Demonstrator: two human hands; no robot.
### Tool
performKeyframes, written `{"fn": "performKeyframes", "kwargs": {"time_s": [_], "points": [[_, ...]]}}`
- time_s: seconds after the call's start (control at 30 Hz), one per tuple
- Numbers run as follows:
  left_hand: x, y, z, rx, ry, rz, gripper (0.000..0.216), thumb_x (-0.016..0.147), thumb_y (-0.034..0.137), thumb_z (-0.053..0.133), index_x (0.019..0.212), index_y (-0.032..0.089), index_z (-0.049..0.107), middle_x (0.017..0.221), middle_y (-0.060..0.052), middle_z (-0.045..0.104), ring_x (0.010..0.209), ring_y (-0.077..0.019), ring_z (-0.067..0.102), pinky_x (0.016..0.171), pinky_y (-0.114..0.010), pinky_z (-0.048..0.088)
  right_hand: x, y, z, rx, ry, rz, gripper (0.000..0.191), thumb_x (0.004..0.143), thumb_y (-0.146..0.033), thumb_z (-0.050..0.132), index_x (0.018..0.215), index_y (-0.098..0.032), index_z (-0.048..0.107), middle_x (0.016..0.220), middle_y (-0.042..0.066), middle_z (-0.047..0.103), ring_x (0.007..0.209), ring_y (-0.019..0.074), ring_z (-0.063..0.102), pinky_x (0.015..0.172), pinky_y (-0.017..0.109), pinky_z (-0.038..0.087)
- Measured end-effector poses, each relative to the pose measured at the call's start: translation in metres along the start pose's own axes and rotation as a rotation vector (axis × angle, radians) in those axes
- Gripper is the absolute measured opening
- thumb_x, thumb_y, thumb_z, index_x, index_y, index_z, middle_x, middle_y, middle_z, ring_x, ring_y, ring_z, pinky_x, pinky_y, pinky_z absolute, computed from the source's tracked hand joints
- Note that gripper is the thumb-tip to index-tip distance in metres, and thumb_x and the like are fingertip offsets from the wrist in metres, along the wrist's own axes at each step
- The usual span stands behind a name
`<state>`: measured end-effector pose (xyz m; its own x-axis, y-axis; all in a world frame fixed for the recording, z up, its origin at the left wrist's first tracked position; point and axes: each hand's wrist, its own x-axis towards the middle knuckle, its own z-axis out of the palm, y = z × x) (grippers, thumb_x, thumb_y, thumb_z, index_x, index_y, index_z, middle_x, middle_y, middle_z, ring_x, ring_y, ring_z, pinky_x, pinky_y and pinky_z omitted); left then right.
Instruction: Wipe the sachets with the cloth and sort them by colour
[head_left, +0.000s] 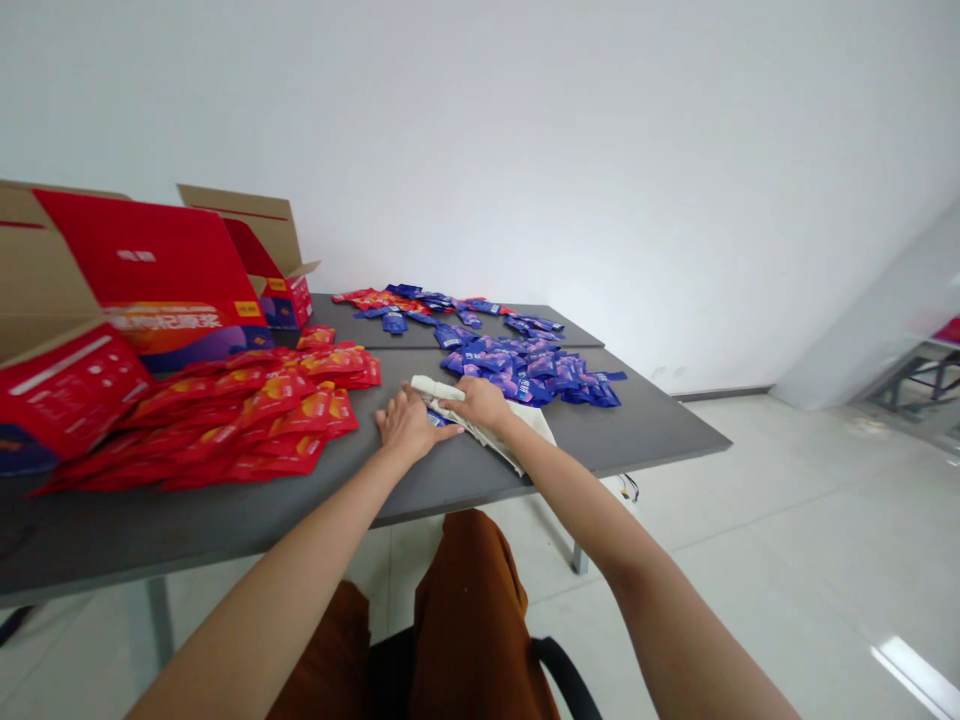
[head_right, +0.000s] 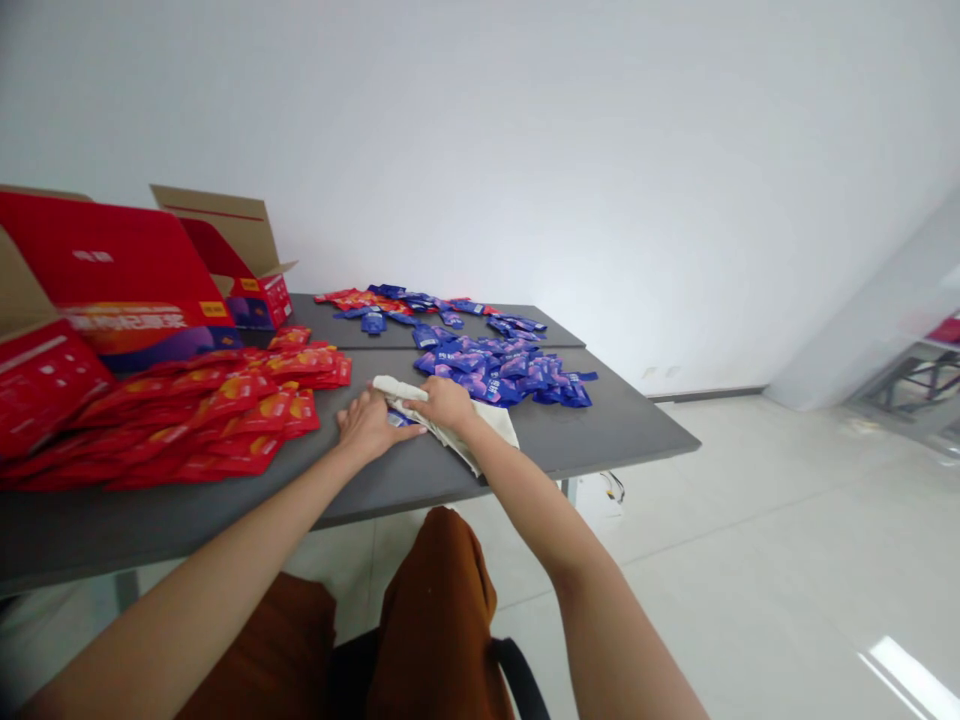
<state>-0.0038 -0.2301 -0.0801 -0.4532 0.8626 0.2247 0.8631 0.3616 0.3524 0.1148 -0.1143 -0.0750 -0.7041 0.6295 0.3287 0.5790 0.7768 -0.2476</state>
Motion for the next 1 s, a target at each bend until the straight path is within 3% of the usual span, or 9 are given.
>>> {"fn": "performKeyframes", "kwargs": {"time_s": [0.1,0.17,0.3,0.43,0.57,0.73,0.9,1.0], "points": [[0.003,0.000,0.003,0.008,0.018,-0.036,0.119,0.063,0.071,0.061,0.148,-0.001,0.020,0.137,-0.028,0.048,0.127,-0.0384,0.043,0.099,-0.049,0.035,0.001,-0.008,-0.006,-0.150,-0.010,0.118,0.043,0.087,-0.058,0.054,0.099,-0.021,0.070,0.103,0.010,0.069,0.093,0.0216,0.064,0.075,0.025,0.044],[0.005,0.000,0.005,-0.001,0.032,-0.058,0.117,0.062,0.070,0.062,0.147,0.000,0.023,0.134,-0.026,0.051,0.125,-0.0376,0.045,0.099,-0.049,0.036,0.000,-0.012,-0.010,-0.173,-0.024,0.116,0.045,0.088,-0.060,0.052,0.101,-0.020,0.070,0.107,0.010,0.068,0.094,0.0214,0.064,0.075,0.025,0.044],[0.004,-0.002,0.004,-0.001,0.030,-0.026,0.091,0.063,0.072,0.060,0.132,0.014,0.051,0.129,-0.021,0.056,0.119,-0.0376,0.051,0.095,-0.048,0.039,-0.005,-0.014,-0.013,-0.094,-0.075,-0.102,0.039,0.088,-0.055,0.057,0.099,-0.020,0.069,0.105,0.007,0.067,0.091,0.0185,0.063,0.073,0.023,0.041],[0.003,-0.003,0.003,0.003,0.035,-0.012,0.085,0.062,0.072,0.061,0.126,0.017,0.055,0.131,-0.019,0.055,0.119,-0.0370,0.051,0.094,-0.047,0.039,-0.004,-0.009,-0.012,0.052,-0.130,-0.197,0.035,0.084,-0.051,0.064,0.092,-0.017,0.068,0.095,0.003,0.067,0.083,0.0138,0.061,0.067,0.020,0.037],[0.004,-0.002,0.004,0.003,0.037,-0.018,0.092,0.062,0.072,0.061,0.133,0.015,0.049,0.129,-0.020,0.056,0.118,-0.0366,0.051,0.094,-0.048,0.040,0.000,-0.007,-0.008,0.045,-0.092,-0.062,0.037,0.081,-0.054,0.066,0.094,-0.019,0.069,0.096,0.003,0.069,0.082,0.0156,0.062,0.065,0.021,0.037],[0.004,0.001,0.004,0.009,0.041,-0.041,0.115,0.061,0.071,0.063,0.145,0.001,0.028,0.133,-0.026,0.051,0.122,-0.0370,0.047,0.097,-0.048,0.038,0.000,-0.014,-0.008,-0.124,-0.060,0.150,0.038,0.084,-0.055,0.060,0.099,-0.022,0.068,0.098,0.008,0.070,0.088,0.0215,0.065,0.068,0.025,0.042],[0.000,0.001,0.001,0.036,0.031,-0.015,0.084,0.063,0.071,0.061,0.124,0.014,0.055,0.123,-0.020,0.058,0.115,-0.0367,0.052,0.093,-0.046,0.039,-0.004,-0.012,-0.008,0.000,-0.056,0.011,0.038,0.078,-0.055,0.067,0.092,-0.020,0.069,0.093,0.005,0.070,0.083,0.0190,0.065,0.065,0.023,0.040],[-0.001,0.000,0.000,0.025,0.040,-0.005,0.077,0.061,0.071,0.063,0.117,0.018,0.059,0.118,-0.016,0.061,0.112,-0.0356,0.054,0.091,-0.044,0.040,-0.003,-0.007,-0.008,0.163,-0.101,-0.069,0.037,0.076,-0.051,0.071,0.092,-0.018,0.068,0.087,0.002,0.070,0.077,0.0153,0.063,0.063,0.021,0.038]]}}
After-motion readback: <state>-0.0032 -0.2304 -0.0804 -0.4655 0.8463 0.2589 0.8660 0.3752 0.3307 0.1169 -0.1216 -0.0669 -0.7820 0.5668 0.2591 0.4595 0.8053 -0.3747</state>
